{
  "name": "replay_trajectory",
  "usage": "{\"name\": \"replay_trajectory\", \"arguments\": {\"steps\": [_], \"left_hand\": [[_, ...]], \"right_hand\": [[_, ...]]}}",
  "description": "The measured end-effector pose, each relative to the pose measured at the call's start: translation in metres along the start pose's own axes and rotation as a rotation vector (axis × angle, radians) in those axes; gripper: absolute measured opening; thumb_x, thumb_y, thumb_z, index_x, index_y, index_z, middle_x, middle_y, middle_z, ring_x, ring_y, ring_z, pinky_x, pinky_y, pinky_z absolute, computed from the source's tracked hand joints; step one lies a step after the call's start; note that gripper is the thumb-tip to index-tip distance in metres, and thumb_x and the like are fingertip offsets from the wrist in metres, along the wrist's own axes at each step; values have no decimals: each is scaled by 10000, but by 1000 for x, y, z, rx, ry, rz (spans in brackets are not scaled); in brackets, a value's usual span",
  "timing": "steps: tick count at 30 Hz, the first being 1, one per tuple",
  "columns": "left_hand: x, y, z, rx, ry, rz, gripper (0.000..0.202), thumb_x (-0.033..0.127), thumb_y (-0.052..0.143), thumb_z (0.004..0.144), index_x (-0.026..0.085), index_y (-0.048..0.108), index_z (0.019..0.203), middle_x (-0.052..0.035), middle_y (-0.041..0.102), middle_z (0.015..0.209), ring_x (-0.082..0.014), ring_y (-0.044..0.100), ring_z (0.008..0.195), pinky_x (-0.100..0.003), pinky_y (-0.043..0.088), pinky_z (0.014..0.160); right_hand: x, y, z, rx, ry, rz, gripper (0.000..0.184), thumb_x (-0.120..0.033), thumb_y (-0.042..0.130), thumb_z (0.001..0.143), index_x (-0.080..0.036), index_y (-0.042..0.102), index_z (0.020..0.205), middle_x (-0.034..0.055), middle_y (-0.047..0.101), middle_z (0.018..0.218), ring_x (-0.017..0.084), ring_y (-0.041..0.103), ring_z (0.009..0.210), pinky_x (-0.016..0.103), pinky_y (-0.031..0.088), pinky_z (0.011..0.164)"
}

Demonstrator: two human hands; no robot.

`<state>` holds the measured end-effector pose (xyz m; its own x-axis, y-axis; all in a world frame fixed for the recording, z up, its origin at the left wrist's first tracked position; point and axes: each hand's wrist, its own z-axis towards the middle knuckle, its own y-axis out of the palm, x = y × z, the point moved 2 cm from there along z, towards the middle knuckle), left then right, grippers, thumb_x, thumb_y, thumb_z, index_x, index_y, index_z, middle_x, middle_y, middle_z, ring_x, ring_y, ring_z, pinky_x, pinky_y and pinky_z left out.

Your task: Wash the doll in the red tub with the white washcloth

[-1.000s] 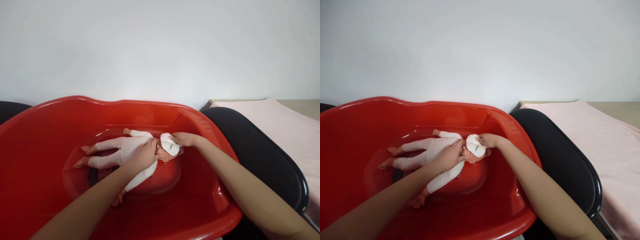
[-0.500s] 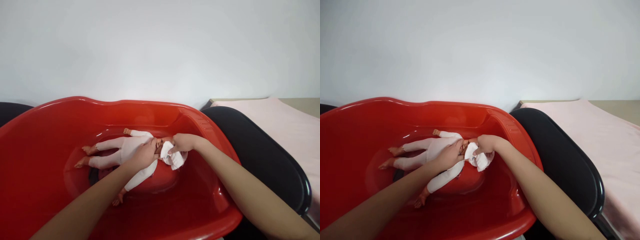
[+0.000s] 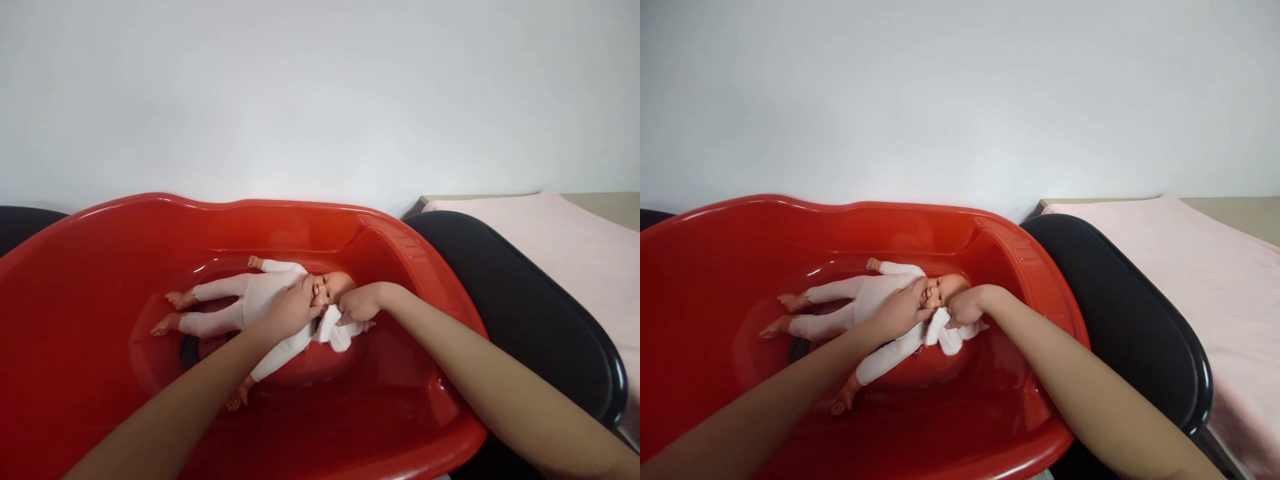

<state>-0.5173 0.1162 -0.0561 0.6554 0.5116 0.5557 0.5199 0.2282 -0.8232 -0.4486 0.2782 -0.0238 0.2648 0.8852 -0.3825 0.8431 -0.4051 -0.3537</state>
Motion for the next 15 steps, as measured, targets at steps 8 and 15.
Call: {"name": "replay_trajectory", "arguments": {"steps": [8, 15], "left_hand": [[2, -1, 0, -8, -4, 6, 420, 375, 678, 879, 195, 512, 1221, -122, 652, 1276, -318, 655, 1093, -409, 457, 937], [-4, -8, -3, -14, 14, -138, 397, 296, 591, 890, 211, 566, 1278, -117, 710, 1203, -314, 695, 1008, -387, 505, 873]], "right_hand": [[9, -3, 4, -6, 79, -169, 374, -383, 600, 927, -145, 641, 642, 51, 617, 653, 225, 649, 713, 372, 526, 807], [-4, -1, -5, 41, -264, 426, 389, -441, 704, 843, -114, 677, 1054, 124, 681, 1118, 244, 661, 1081, 314, 601, 816]]}}
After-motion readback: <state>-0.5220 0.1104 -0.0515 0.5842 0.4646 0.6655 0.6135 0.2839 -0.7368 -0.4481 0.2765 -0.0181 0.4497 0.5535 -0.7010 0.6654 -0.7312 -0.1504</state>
